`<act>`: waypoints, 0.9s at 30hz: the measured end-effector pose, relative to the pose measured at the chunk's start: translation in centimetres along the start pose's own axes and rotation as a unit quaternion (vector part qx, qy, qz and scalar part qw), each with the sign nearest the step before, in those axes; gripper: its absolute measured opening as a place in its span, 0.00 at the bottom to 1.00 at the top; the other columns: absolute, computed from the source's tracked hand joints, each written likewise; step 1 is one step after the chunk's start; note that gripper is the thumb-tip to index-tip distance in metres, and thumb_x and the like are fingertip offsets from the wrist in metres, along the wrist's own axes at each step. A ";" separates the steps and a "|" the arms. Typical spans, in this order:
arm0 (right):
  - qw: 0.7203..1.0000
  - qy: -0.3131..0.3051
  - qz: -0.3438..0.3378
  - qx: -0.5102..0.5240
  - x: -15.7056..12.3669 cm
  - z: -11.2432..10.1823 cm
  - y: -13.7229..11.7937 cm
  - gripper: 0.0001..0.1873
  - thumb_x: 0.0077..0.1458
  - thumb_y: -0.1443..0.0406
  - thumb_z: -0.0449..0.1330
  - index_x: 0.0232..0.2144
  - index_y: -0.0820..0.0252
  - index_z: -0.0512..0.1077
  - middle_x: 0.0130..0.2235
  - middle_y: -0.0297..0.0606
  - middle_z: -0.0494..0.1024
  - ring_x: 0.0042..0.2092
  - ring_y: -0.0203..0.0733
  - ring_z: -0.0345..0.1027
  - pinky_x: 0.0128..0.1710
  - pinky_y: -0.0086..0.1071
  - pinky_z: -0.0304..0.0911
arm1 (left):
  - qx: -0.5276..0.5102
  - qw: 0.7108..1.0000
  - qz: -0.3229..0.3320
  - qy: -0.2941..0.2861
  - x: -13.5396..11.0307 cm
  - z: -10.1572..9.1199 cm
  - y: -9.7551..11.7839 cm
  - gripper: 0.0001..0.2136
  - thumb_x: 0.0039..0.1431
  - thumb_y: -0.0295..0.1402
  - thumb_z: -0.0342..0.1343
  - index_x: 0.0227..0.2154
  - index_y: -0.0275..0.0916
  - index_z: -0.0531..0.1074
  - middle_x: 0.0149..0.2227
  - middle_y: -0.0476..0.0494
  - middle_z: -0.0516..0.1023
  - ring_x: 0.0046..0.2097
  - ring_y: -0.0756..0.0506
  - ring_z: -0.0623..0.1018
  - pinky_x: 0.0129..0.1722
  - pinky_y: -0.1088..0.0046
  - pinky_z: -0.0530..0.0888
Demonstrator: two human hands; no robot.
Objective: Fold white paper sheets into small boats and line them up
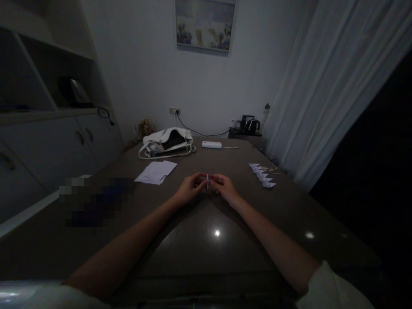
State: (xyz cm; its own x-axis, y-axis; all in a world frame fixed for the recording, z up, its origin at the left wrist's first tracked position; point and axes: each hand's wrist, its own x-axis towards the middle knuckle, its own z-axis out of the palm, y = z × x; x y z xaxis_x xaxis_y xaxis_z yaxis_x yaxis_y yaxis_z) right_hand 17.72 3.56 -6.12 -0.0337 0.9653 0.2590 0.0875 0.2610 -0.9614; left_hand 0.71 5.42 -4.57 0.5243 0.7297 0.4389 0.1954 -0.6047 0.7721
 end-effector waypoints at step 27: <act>1.000 -0.001 0.003 0.010 -0.1 0.3 -0.5 0.19 0.38 0.55 0.66 0.29 0.63 0.70 0.26 0.35 0.73 0.22 0.31 0.59 0.19 0.24 0.51 | 0.074 0.997 0.008 0.013 -0.1 -0.3 0.1 0.15 0.57 0.35 0.51 0.44 0.33 0.71 0.27 0.45 0.78 0.26 0.50 0.73 0.26 0.78 0.66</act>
State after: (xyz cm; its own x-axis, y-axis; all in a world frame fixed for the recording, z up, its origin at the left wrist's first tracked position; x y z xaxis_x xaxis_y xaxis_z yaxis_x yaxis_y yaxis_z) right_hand 17.42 3.30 -5.65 -0.0351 0.9670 0.2525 0.0684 0.2544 -0.9647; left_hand 0.47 5.38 -4.38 0.5071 0.7268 0.4633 0.3086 -0.6549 0.6898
